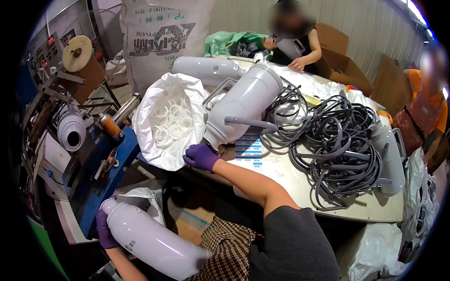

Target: The person assembles white electric kettles by inserting a grey handle into the kettle body, then placing the completed unit into a cardboard box. The person repeats this process for multiple kettles.

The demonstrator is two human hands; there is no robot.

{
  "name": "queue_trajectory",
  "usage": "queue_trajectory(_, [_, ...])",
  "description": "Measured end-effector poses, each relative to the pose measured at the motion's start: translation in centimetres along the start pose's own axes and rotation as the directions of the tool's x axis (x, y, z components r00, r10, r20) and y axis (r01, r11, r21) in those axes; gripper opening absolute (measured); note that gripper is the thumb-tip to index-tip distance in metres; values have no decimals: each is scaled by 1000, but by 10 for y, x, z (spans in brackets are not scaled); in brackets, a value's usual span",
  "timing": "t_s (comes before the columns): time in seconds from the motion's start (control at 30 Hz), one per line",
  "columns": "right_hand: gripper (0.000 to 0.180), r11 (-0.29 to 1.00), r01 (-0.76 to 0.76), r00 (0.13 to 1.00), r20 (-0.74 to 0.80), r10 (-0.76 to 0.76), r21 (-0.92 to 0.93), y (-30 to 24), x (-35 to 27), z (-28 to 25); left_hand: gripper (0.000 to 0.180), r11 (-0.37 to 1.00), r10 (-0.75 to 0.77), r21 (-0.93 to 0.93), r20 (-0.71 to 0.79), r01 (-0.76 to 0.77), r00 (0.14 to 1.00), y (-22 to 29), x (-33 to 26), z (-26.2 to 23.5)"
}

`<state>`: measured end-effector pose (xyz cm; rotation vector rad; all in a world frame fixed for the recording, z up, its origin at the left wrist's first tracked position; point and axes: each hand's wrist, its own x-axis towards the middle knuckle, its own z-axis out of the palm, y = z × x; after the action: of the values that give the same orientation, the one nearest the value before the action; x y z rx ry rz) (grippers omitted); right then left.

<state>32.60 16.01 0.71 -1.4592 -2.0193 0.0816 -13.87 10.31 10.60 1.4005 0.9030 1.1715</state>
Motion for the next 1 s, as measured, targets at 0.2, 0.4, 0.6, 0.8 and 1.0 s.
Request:
queue_trajectory(0.2, [37, 841, 311, 866, -234, -443, -442, -33, -83, -95, 57, 930, -197, -323, -42, 174, 979, -49, -14, -23])
queue_trajectory(0.4, [50, 103, -186, 943, -207, -261, -977, 23, -77, -131, 49, 921, -200, -358, -101, 152, 975, -124, 8, -46])
queue_trajectory(0.6, [97, 349, -570, 805, -422, 417, -744, -21, -80, -283, 52, 902, -235, -392, -89, 183, 968, -93, -3, -37])
queue_trajectory(0.8, [103, 738, -354, 833, -553, -31, -575, 29, -139, -359, 47, 971, -144, -218, -219, 96, 965, -136, -6, -63])
queue_trajectory(1.0, [65, 406, -551, 666, -677, -313, -729, 57, -170, -388, 42, 924, -210, -350, -135, 152, 968, -97, -5, -33])
